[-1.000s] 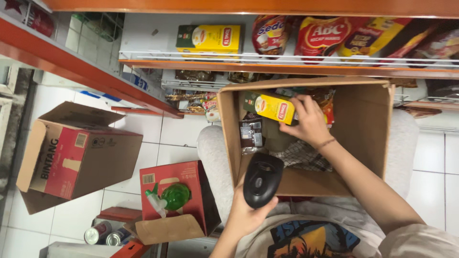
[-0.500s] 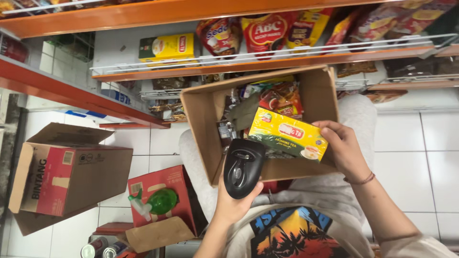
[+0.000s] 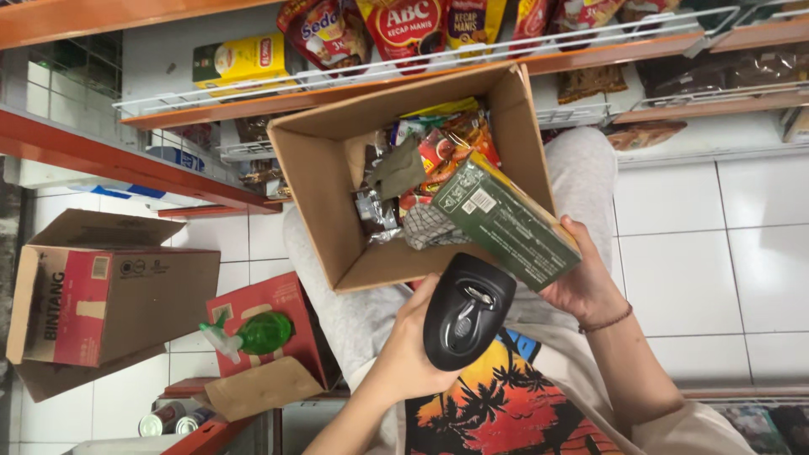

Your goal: The person sits on the floor in a store aisle and restocks various packaged food items from a cardboard box onto the shelves. They use a barcode scanner to scan items before placing them on the shelf.

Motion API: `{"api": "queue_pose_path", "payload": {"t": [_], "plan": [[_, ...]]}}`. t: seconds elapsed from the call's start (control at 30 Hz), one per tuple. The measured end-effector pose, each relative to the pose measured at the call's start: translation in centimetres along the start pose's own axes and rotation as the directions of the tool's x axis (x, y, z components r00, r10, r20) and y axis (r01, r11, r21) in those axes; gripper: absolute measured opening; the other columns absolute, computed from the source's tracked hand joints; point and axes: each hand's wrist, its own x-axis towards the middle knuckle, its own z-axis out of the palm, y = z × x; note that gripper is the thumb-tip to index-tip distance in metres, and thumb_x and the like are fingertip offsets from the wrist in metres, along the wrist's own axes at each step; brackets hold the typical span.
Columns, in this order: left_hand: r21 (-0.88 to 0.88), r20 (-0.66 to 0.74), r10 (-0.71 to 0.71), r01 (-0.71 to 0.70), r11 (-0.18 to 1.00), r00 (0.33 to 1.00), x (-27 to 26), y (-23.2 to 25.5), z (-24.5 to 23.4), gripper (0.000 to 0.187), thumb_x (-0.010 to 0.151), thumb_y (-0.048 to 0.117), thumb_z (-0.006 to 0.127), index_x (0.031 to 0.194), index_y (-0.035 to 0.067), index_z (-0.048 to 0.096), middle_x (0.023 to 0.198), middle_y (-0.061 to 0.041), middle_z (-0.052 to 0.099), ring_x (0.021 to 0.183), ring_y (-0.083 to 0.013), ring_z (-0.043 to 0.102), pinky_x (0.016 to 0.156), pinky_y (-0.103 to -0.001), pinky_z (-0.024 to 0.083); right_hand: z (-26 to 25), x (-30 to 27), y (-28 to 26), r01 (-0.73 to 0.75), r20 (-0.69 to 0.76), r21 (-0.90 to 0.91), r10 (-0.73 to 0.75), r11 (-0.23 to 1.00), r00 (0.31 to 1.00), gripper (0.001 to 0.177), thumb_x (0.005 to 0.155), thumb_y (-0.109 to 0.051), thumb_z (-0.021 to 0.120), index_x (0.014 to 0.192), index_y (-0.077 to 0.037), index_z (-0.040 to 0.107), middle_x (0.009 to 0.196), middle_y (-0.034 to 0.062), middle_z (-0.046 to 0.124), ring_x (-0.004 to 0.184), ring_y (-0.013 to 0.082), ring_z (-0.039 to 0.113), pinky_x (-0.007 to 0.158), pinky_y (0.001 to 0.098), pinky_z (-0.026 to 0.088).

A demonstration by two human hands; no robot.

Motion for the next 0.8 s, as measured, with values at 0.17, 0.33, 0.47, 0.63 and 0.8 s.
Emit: {"api": "queue_pose_path", "payload": {"t": [0.17,0.33,0.47,0.63,0.8], "plan": [[-0.012,0.059,-0.033,0.034,0.999,0.998,-0.5,1.3,0.2,0.053,0.068,0.008,0.079,0.119,0.0,0.065,0.117,-0.017,0.062,0.108,-0.033,0.063,0.097,-0.039,0.053,-1.2,-0.1,0.1,-0.06,-0.057,0.026,0.062,0.998,0.996,0.06,0.104,-0.051,0.046,0.143,-0.005,0.054,0.116,0.0194,0.071,0.091,0.0269,0.076,0.068,0.0339,0.066],[0.077,-0.016,-0.026,0.027,0.997,1.0,0.3,2.2,-0.2,0.051,0.066,0.006,0.077,0.115,0.0,0.064,0.106,-0.015,0.061,0.099,-0.0328,0.062,0.088,-0.04,0.056,-2.5,-0.2,-0.3,-0.078,-0.03,0.017,0.078,0.997,0.996,0.062,0.104,-0.052,0.047,0.143,-0.005,0.054,0.111,0.0192,0.072,0.083,0.0297,0.077,0.062,0.0338,0.066],[0.106,-0.063,-0.038,0.045,0.993,0.997,1.0,2.6,-0.6,0.04,0.073,0.006,0.078,0.11,0.002,0.065,0.098,-0.013,0.063,0.094,-0.0328,0.063,0.083,-0.04,0.056,-3.1,-0.2,-0.4,-0.084,-0.063,-0.025,0.082,0.996,0.995,0.065,0.105,-0.055,0.047,0.143,-0.002,0.055,0.114,0.0205,0.072,0.09,0.0289,0.077,0.066,0.0349,0.065],[0.058,-0.138,-0.01,0.018,0.998,0.99,1.0,2.2,-1.7,0.041,0.074,0.01,0.083,0.11,0.003,0.066,0.101,-0.013,0.063,0.093,-0.0321,0.065,0.083,-0.039,0.055,-2.1,0.0,-0.2,-0.088,-0.261,-0.25,0.02,0.964,0.965,0.065,0.084,-0.05,0.054,0.138,-0.013,0.055,0.125,0.0085,0.071,0.11,0.0253,0.07,0.087,0.0471,0.059],[0.03,-0.339,0.026,-0.017,0.999,0.941,0.1,-0.6,-2.9,0.046,0.073,0.004,0.081,0.116,0.002,0.065,0.119,-0.014,0.062,0.106,-0.0278,0.067,0.093,-0.036,0.055,2.2,0.2,0.4,0.17,0.02,-0.661,-0.209,0.73,0.978,0.062,0.086,-0.017,0.075,0.14,0.009,0.058,0.137,0.0171,0.064,0.124,0.0252,0.061,0.106,0.0378,0.049]]}}
